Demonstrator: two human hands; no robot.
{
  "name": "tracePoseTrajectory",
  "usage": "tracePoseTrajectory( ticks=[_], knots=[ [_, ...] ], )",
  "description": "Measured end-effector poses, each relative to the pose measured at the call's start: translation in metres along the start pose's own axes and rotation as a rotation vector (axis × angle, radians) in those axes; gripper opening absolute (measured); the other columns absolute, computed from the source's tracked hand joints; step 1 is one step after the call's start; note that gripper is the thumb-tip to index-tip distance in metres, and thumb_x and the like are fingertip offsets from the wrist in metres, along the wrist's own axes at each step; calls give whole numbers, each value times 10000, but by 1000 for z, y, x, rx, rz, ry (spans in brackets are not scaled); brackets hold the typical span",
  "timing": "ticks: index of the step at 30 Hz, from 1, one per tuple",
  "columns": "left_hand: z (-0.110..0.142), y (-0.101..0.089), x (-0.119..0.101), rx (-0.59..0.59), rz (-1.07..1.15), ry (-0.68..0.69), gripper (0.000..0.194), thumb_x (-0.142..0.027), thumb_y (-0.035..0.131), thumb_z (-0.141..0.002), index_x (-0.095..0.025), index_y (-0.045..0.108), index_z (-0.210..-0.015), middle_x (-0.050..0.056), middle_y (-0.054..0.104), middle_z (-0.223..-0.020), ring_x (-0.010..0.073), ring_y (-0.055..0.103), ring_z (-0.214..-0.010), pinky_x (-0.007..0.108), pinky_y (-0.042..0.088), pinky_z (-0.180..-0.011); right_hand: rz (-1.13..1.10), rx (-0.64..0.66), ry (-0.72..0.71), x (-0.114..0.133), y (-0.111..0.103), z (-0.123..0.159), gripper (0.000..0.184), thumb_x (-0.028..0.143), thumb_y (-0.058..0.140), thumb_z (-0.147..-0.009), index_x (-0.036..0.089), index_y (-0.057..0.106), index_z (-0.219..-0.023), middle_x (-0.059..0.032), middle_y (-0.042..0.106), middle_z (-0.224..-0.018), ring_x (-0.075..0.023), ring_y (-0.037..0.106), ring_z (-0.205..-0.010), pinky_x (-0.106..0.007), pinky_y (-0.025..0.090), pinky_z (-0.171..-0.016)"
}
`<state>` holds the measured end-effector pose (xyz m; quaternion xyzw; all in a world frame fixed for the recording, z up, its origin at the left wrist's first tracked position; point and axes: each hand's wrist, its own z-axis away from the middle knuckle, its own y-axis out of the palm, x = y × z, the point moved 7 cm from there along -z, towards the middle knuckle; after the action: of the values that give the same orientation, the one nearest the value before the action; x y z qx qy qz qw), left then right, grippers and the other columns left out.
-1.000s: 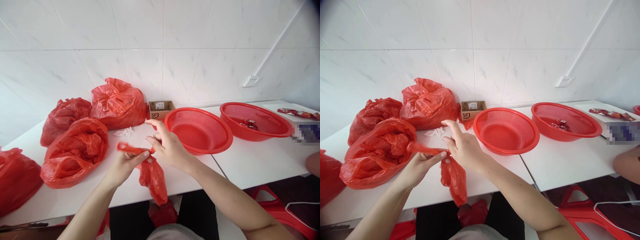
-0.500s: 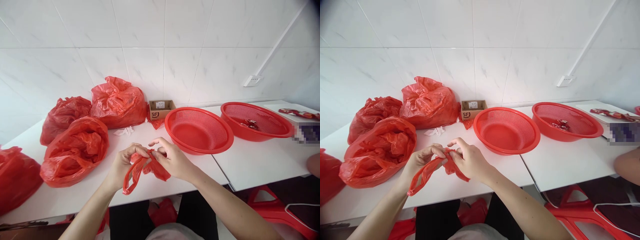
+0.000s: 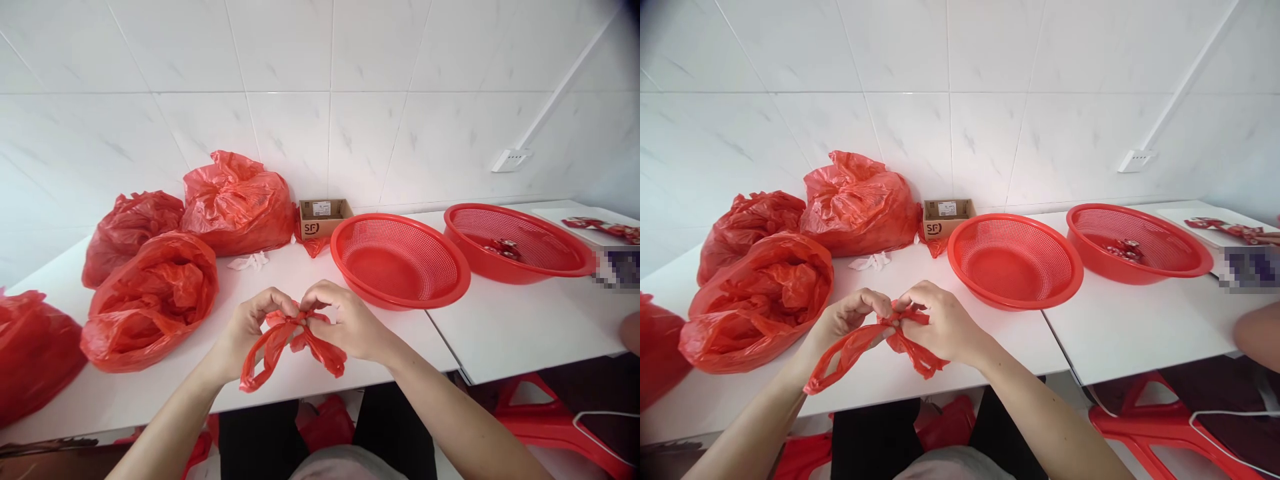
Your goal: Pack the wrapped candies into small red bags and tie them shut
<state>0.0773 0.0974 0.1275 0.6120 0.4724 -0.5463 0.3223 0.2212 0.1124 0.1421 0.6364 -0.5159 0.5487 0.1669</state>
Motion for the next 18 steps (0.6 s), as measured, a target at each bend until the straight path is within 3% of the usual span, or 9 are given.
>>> tracePoseTrajectory(
  ticks=[4, 10, 13, 18],
  knots=[
    [0, 1, 2, -95, 125, 63, 316, -148, 741, -767, -244, 461, -878, -10, 673, -869, 143, 634, -666, 267, 519, -589, -96, 4, 27, -5, 14, 2, 116, 110, 562, -765, 205, 574, -832, 24, 618, -815, -124, 583, -774, -264, 479, -770],
    [7, -3, -2, -404, -94, 290, 315, -81, 734, -729, -238, 488, -846, -14, 657, -861, 139, 636, -759, 257, 520, -692, 33, -266, -27, -3, 22, 13, 66, 136, 568, -782, 197, 548, -798, -15, 616, -797, -154, 574, -745, -300, 479, -735],
    [11, -3, -6, -472, -94, 375, 291, -113, 780, -686, -231, 548, -814, -6, 674, -833, 156, 647, -748, 265, 530, -669, -170, -161, 56, -11, 23, 14, 51, 247, 599, -860, 197, 601, -868, -16, 648, -833, -151, 602, -779, -294, 485, -769],
    [11, -6, -6, -404, -125, 419, 175, -216, 737, -767, -258, 679, -927, 24, 702, -880, 192, 651, -808, 295, 530, -696, -484, -62, 180, -25, 15, 10, 205, 384, 691, -835, 194, 633, -886, -4, 636, -819, -132, 591, -752, -263, 474, -703]
  ],
)
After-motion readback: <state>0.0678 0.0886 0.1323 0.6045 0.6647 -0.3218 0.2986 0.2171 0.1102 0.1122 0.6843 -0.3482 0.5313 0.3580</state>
